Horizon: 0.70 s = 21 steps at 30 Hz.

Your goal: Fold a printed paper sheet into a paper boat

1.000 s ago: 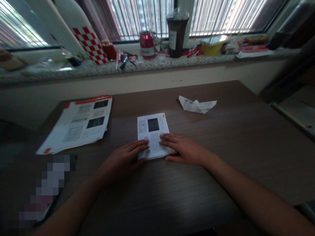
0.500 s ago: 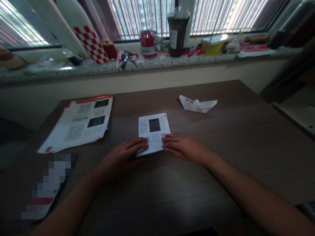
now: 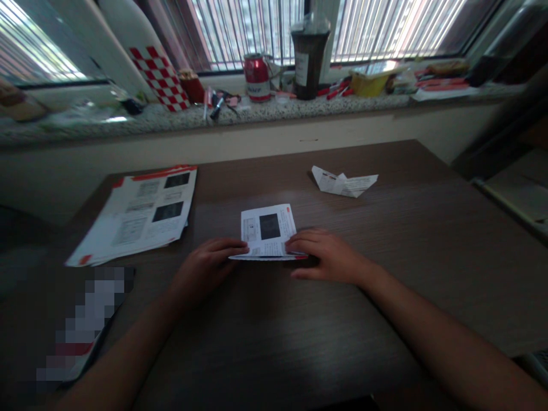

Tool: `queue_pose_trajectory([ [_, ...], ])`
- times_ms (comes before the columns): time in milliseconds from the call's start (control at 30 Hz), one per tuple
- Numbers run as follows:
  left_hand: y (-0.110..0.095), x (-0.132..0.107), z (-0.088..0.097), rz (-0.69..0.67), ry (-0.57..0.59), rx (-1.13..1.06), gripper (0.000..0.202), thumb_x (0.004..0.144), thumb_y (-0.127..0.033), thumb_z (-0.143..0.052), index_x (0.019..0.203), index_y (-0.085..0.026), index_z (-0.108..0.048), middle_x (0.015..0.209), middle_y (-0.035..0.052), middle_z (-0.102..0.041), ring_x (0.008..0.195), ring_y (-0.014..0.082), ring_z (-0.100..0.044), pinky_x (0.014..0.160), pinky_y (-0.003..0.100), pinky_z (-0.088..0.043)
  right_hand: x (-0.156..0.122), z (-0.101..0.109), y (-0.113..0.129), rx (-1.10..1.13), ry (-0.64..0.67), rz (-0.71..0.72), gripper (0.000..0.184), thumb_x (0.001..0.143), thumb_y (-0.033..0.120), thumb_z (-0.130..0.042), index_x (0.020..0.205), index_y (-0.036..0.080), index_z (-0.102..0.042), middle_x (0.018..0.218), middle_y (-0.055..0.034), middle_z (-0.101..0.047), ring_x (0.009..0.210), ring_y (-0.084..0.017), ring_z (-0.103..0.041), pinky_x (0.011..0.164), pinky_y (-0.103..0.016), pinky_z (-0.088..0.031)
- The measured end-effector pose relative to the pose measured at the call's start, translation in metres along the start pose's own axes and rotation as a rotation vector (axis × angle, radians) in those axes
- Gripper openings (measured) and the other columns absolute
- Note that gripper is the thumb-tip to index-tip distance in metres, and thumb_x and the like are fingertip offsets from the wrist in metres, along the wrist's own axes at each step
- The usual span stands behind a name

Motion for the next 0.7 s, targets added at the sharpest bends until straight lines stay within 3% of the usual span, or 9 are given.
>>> queue_pose_trajectory([
  [67, 0.002, 0.001, -0.001, 0.005, -0.019, -0.039, 0.019, 0.099, -0.02, -0.064, 0.112, -0.022, -0.078, 0.12, 0.0078, -0.076, 0.107, 0.0282, -0.073, 0.096, 0.051, -0.059, 0.0, 0.001, -0.004, -0.016, -0.017, -0.011, 0.043, 0.094, 0.045, -0.075, 0.132, 0.025, -0.066, 0.132, -0.0115, -0.072, 0.123, -0.03, -0.068, 0.103, -0.049, -0.054],
  [233, 0.001, 0.002, 0.002, 0.015, -0.052, -0.085, 0.015, 0.1, -0.024, -0.064, 0.106, -0.021, -0.078, 0.112, 0.0089, -0.077, 0.103, 0.028, -0.073, 0.094, 0.05, -0.057, 0.001, -0.002, -0.011, 0.054, -0.029, -0.066, 0.019, 0.104, 0.031, -0.06, 0.117, 0.025, -0.073, 0.115, -0.0082, -0.077, 0.108, -0.024, -0.073, 0.097, -0.043, -0.056],
  [333, -0.002, 0.002, 0.004, 0.044, -0.052, -0.112, 0.017, 0.1, -0.028, -0.064, 0.108, -0.021, -0.077, 0.108, 0.0089, -0.077, 0.101, 0.0287, -0.072, 0.093, 0.052, -0.057, 0.001, -0.001, -0.011, 0.111, -0.052, -0.122, 0.017, 0.104, 0.03, -0.058, 0.107, 0.024, -0.074, 0.103, -0.006, -0.078, 0.097, -0.022, -0.073, 0.088, -0.038, -0.056],
  [500, -0.002, 0.004, 0.0, 0.086, -0.033, -0.159, 0.02, 0.102, -0.031, -0.061, 0.097, -0.021, -0.078, 0.122, 0.0108, -0.072, 0.113, 0.0294, -0.068, 0.099, 0.052, -0.054, 0.001, -0.001, -0.016, 0.173, -0.117, -0.35, 0.016, 0.102, 0.035, -0.061, 0.101, 0.022, -0.07, 0.086, -0.0023, -0.073, 0.077, -0.019, -0.069, 0.07, -0.031, -0.051],
  [700, 0.0, 0.005, -0.008, 0.104, -0.007, -0.134, 0.023, 0.102, -0.032, -0.06, 0.086, -0.02, -0.072, 0.124, 0.0104, -0.07, 0.114, 0.0295, -0.066, 0.101, 0.054, -0.052, 0.002, -0.006, -0.019, 0.128, -0.212, -0.441, 0.012, 0.098, 0.033, -0.066, 0.099, 0.021, -0.066, 0.087, -0.0036, -0.066, 0.075, -0.02, -0.064, 0.068, -0.032, -0.05],
])
Point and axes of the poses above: each hand's wrist, its own x-axis towards the middle knuckle, its own z-axis out of the back of the hand, y = z × x, the point moved 5 cm from there along x, towards the middle knuckle
